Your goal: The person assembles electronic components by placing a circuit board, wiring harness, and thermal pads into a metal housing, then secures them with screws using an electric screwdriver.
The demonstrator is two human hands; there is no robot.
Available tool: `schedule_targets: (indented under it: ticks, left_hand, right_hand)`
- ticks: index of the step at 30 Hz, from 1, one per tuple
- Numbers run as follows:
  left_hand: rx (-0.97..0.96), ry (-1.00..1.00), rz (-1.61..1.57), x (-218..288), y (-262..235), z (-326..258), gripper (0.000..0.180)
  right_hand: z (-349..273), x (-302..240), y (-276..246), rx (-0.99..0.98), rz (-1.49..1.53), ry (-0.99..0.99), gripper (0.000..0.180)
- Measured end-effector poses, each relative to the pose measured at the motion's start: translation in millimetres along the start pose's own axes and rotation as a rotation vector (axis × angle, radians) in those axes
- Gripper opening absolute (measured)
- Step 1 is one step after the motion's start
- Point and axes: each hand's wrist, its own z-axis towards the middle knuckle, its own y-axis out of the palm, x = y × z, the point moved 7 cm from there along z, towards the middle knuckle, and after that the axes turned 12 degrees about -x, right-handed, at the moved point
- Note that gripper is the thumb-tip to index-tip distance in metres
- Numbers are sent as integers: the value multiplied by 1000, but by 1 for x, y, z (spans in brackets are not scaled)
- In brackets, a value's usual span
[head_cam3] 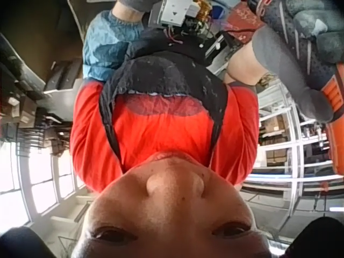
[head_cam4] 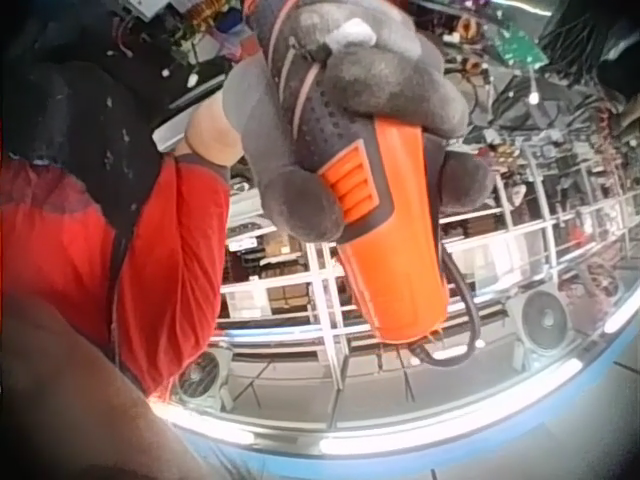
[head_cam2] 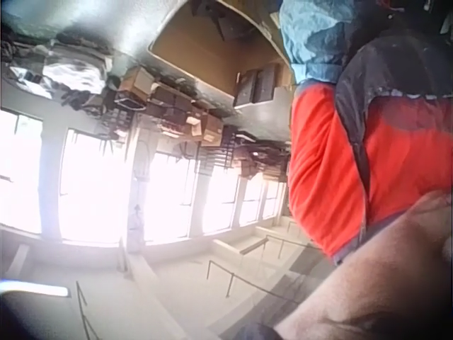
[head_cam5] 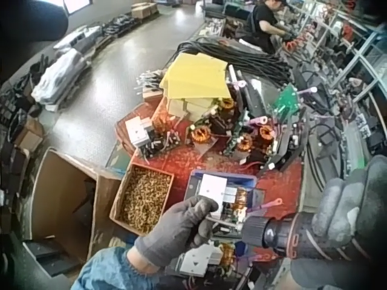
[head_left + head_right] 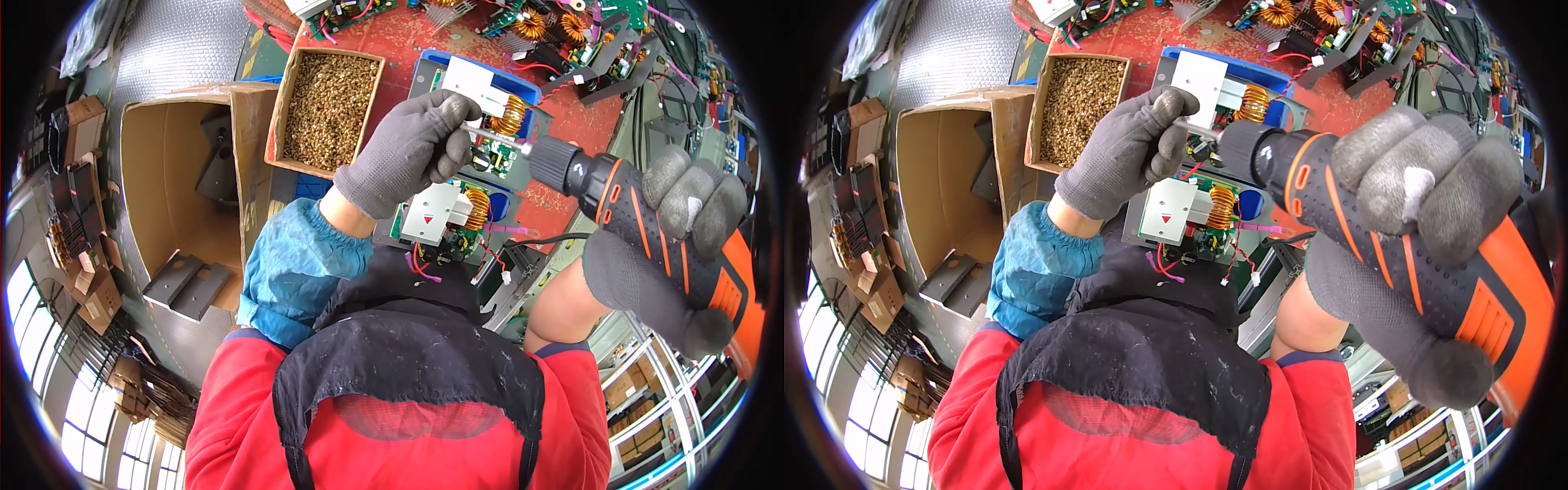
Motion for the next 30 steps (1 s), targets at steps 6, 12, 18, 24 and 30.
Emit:
schedule_targets:
  ticks: [6, 12, 18, 24, 30]
  left_hand:
    - [-34, 54, 86, -1, 5, 10, 31]
    - [-95, 22, -119, -2, 11, 20, 44]
    - [-74, 7, -184, -3, 6, 17, 31]
    - [-63, -21, -105, -6, 14, 17, 33]
    - [-38, -11, -152, -4, 5, 21, 36]
  right_hand:
    - [-9, -6, -15, 84, -74, 44, 72]
    - [-7, -8, -17, 12, -59, 29, 74]
    - [2, -8, -22, -70, -46, 105, 76]
    - [-3, -8, -20, -56, -118, 94, 76]
    - [-7, -4, -21, -11, -126, -13, 76]
